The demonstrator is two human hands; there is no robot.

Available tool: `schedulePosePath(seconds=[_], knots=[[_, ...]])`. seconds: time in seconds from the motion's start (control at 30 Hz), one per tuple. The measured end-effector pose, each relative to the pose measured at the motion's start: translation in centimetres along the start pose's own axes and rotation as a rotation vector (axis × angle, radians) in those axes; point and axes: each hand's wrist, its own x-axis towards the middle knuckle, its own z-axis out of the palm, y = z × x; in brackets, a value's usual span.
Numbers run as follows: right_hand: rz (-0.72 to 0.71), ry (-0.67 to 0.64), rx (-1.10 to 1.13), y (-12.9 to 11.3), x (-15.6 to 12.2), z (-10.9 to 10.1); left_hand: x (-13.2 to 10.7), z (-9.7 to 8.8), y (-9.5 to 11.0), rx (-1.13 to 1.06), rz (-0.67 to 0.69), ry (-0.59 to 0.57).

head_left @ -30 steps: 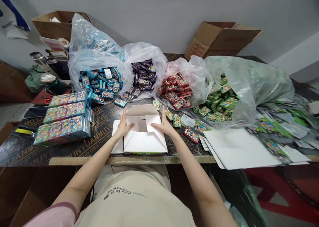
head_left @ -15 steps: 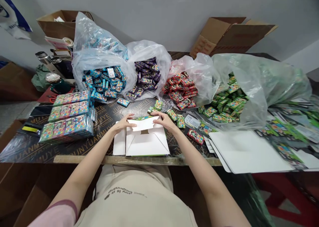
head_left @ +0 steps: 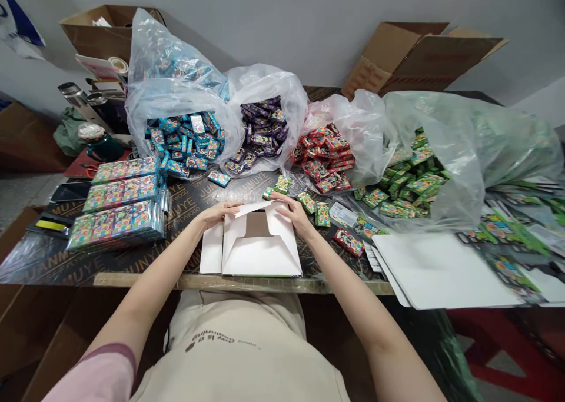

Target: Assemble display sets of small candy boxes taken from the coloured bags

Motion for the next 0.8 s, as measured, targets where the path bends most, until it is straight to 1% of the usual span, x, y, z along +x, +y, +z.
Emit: schedulePosePath(seconds=[0.07, 0.13, 0.23, 0.33, 0.37, 0.4, 0.47, 0.53, 0.57, 0.67, 0.73, 0.8], knots=[[-0.091, -0.04, -0.1, 0.5, 0.1, -0.4, -0.1, 0.0, 0.4, 0.094, 0.018, -0.005], [-0.137, -0.051, -0.192, 1.0, 0.2, -0.7, -0.1, 0.3, 0.6, 0.193, 0.045, 0.005], [-0.115, -0.079, -0.239, 1.3, 0.4, -1.3, 0.0, 1.1, 0.5, 0.343, 0.105, 0.066], [-0.099, -0.172, -0.292, 0.5, 0.7, -1.8, 0.1, 1.6, 0.0, 0.475, 0.16, 0.157], [-0.099, -0.211, -0.354, 0.0, 0.8, -1.8, 0.1, 1.8, -0.2, 0.509, 0.172, 0.182], [-0.095, -0.251, -0.459, -0.5, 0.8, -1.8, 0.1, 1.9, -0.4, 0.538, 0.18, 0.204], [-0.078, -0.312, -0.756, -1.4, 0.7, -1.3, 0.3, 2.0, -0.8, 0.584, 0.192, 0.246], [-0.063, -0.325, -1.03, -2.0, 0.4, -0.4, 0.5, 2.3, -1.1, 0.611, 0.202, 0.288], [-0.062, -0.31, -1.097, -2.2, 0.2, 0.1, 0.6, 2.4, -1.3, 0.617, 0.208, 0.308], [-0.082, -0.247, -1.139, -2.4, -0.1, 1.0, 0.6, 2.6, -1.5, 0.595, 0.226, 0.35], [-0.109, -0.241, -1.114, -2.2, -0.2, 0.8, 0.2, 2.6, -1.5, 0.571, 0.244, 0.366], [-0.133, -0.271, -1.027, -1.9, -0.2, -0.1, -0.7, 2.6, -1.5, 0.434, 0.237, 0.389]])
